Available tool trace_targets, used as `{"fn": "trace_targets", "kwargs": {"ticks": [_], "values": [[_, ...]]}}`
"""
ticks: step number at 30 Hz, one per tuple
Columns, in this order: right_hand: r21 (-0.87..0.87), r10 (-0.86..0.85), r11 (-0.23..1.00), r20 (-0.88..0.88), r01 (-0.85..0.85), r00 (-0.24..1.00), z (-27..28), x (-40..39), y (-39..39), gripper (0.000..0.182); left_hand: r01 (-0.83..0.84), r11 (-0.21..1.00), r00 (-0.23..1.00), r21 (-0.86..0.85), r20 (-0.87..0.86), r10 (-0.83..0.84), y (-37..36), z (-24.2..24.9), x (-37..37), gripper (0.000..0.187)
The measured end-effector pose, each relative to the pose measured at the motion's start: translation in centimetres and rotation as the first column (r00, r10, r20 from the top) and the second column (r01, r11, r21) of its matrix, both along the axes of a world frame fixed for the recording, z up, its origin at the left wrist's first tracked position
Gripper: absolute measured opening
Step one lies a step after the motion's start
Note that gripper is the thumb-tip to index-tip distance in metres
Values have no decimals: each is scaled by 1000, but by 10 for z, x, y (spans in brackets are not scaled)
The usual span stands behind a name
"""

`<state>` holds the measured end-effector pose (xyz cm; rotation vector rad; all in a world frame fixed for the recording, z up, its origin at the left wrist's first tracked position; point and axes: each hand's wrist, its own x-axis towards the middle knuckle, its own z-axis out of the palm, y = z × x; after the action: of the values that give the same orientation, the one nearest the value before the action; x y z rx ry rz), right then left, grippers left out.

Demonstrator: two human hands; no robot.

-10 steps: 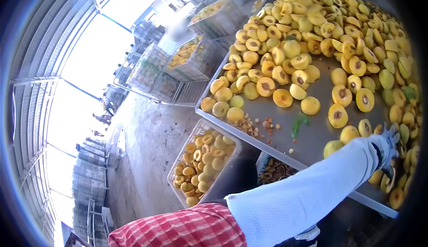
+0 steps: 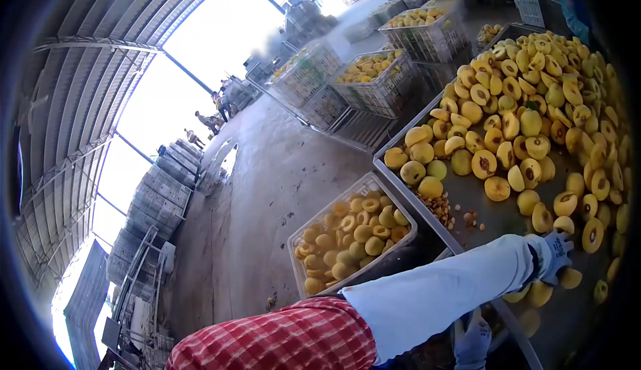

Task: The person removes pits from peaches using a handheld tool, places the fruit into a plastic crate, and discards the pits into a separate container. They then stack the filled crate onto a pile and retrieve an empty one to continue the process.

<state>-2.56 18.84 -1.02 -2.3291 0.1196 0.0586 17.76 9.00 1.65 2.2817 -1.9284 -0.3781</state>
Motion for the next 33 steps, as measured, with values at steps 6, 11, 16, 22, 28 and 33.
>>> {"fn": "trace_targets", "kwargs": {"ticks": [6,11,16,22,28,33], "values": [[69,-22,997,-19,23,1000,15,-2,8,32,-254,967,964,-35,-97,249,122,16,47,57],[-137,-23,989,186,49,982,25,-12,22,38,-345,929,925,135,-118,361,135,32,66,86],[-366,50,912,549,187,834,-74,-25,13,30,-505,831,862,-235,-183,472,182,69,15,93],[-336,59,928,563,163,824,-19,-41,45,35,-181,970,972,-162,-178,151,286,92,-70,99],[233,-3,965,484,-125,875,4,-65,95,45,-279,945,906,-169,-371,201,342,99,-131,96],[914,-468,-161,-402,371,787,97,-76,165,34,-636,660,631,-399,-762,147,372,87,-164,68]]}}
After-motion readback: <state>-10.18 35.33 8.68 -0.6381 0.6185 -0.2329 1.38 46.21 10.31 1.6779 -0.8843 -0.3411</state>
